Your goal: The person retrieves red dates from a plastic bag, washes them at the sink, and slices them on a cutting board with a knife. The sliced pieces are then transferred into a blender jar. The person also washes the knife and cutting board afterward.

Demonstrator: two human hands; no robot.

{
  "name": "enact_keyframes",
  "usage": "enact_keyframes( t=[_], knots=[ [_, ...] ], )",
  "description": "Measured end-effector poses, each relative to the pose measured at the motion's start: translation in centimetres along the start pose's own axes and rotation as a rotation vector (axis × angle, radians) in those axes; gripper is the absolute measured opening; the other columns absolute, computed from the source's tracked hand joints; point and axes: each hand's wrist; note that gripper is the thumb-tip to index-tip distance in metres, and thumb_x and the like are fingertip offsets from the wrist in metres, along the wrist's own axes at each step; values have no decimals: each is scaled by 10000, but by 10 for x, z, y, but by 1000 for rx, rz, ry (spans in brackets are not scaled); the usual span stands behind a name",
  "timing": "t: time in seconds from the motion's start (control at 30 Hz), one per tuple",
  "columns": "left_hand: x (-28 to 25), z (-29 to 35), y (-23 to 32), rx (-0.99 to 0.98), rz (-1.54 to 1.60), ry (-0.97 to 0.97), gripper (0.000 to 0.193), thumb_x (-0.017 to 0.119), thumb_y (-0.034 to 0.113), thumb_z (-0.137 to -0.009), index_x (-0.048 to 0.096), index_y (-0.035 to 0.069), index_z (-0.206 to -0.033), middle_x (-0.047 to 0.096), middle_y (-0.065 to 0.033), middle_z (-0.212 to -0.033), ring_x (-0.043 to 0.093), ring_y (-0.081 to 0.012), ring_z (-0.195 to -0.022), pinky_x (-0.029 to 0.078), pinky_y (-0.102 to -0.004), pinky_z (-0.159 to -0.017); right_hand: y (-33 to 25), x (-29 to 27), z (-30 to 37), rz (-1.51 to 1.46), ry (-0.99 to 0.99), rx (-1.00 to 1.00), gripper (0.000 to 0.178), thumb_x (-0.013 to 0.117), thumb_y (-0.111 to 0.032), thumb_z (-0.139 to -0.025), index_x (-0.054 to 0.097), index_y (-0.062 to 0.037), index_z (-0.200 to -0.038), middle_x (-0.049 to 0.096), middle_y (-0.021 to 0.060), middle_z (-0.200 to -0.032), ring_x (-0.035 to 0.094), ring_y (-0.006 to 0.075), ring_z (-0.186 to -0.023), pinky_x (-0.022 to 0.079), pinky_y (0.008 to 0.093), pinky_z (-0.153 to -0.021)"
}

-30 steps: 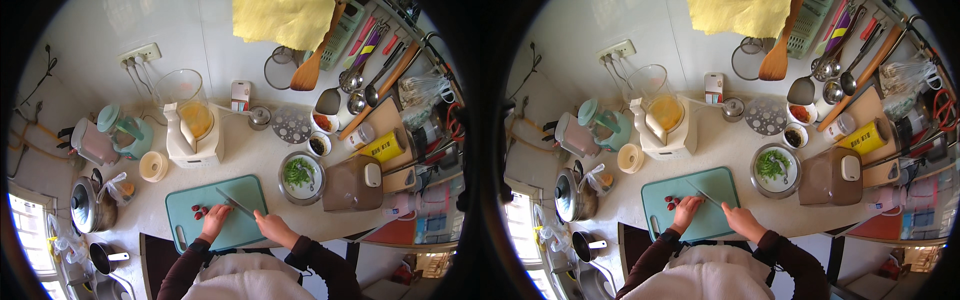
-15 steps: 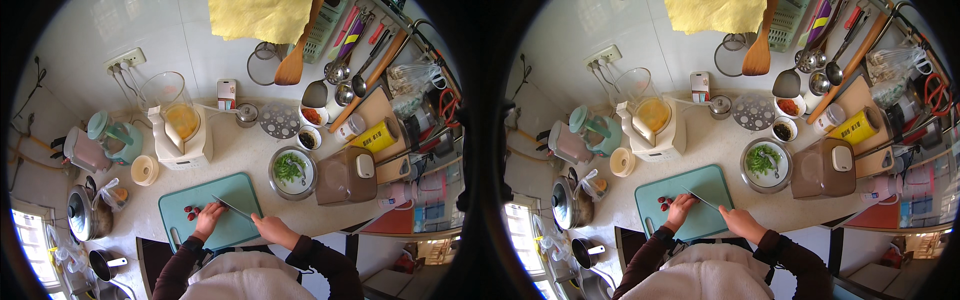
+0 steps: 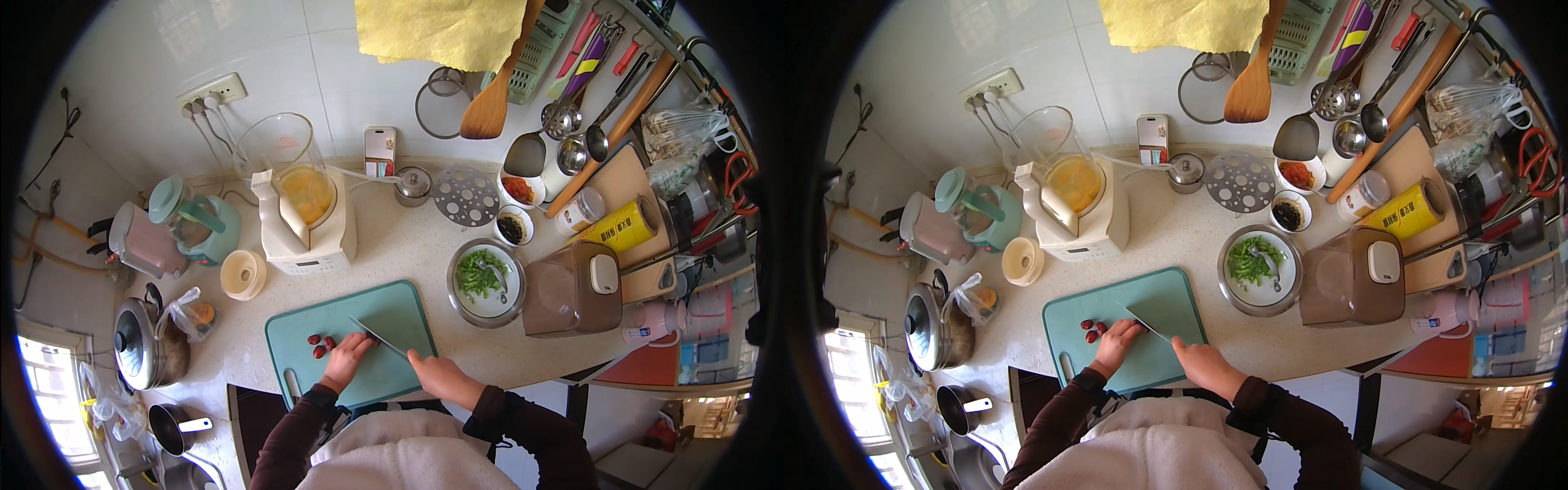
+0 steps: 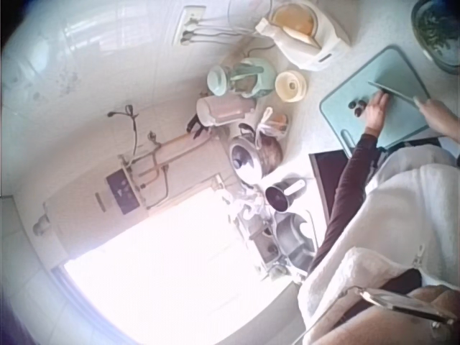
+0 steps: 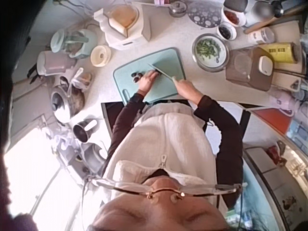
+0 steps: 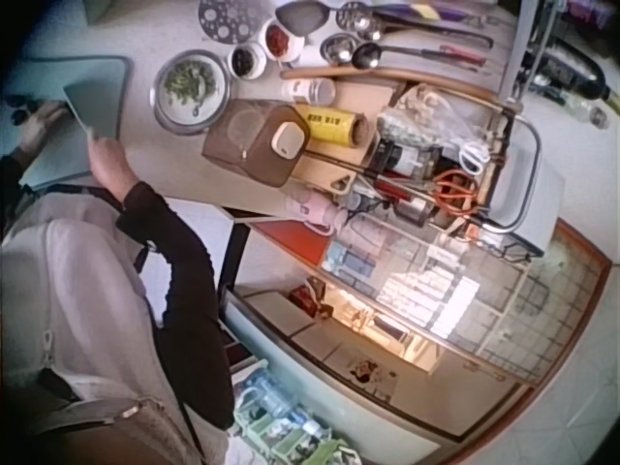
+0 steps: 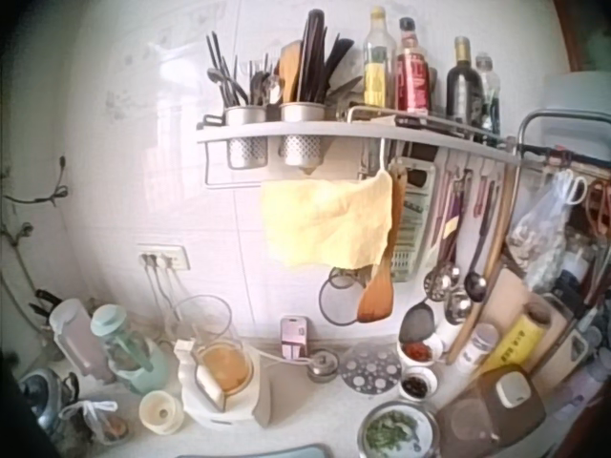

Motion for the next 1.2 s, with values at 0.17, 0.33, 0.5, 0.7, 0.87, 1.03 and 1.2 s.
enact_keyframes(
  t=[0.17,0.33,0.5,0.7,0.87,1.03,1.2],
  knots=[
    [-3,0,3,-5,-8,-7,231,541,56,-745,589,88,-969,570,-58,-948,578,-242,-931,500,-338,-758,-10,17,-17,62,45,-26,384,472,-56,-818,381,30,-1181,610,189,-647,617,367,-585,471,486,-504],
    [-6,-5,12,-66,-21,51,158,583,77,-792,577,78,-950,555,-68,-907,566,-258,-885,490,-360,-735,-7,3,-26,25,145,-12,337,470,-62,-823,419,13,-1148,600,171,-620,601,361,-554,455,481,-485],
    [2,-7,15,-219,72,98,146,630,101,-785,581,68,-918,538,-79,-901,545,-281,-874,476,-380,-739,-15,-14,3,105,96,-22,251,466,-64,-828,407,1,-1062,592,168,-606,599,365,-552,454,480,-479],
    [6,-4,14,-195,19,123,158,644,100,-762,592,68,-909,532,-79,-898,543,-284,-870,474,-381,-737,-20,-17,8,80,82,-8,164,442,-65,-841,371,-20,-983,590,174,-599,607,379,-572,458,492,-485],
    [9,-1,9,-166,40,130,177,633,83,-757,601,78,-931,549,-74,-908,547,-278,-861,480,-383,-732,-10,-4,2,76,76,5,156,434,-64,-845,372,-25,-983,591,175,-607,604,382,-571,455,497,-486],
    [17,4,-2,-74,31,75,187,586,62,-771,606,72,-957,571,-77,-924,559,-269,-858,491,-386,-741,6,14,-6,59,112,-7,193,449,-72,-839,388,-33,-1017,594,172,-609,607,378,-570,452,491,-479],
    [8,4,0,26,-75,20,264,532,74,-766,581,88,-1025,552,-64,-1034,549,-245,-968,492,-339,-782,2,21,-15,-1,136,62,271,469,-115,-863,431,-17,-1113,595,175,-601,594,375,-541,457,487,-480]
  ],
)
Point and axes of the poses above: each hand's wrist, its own z-axis away from the middle knuckle, its own x-axis out of the palm, y = z × x
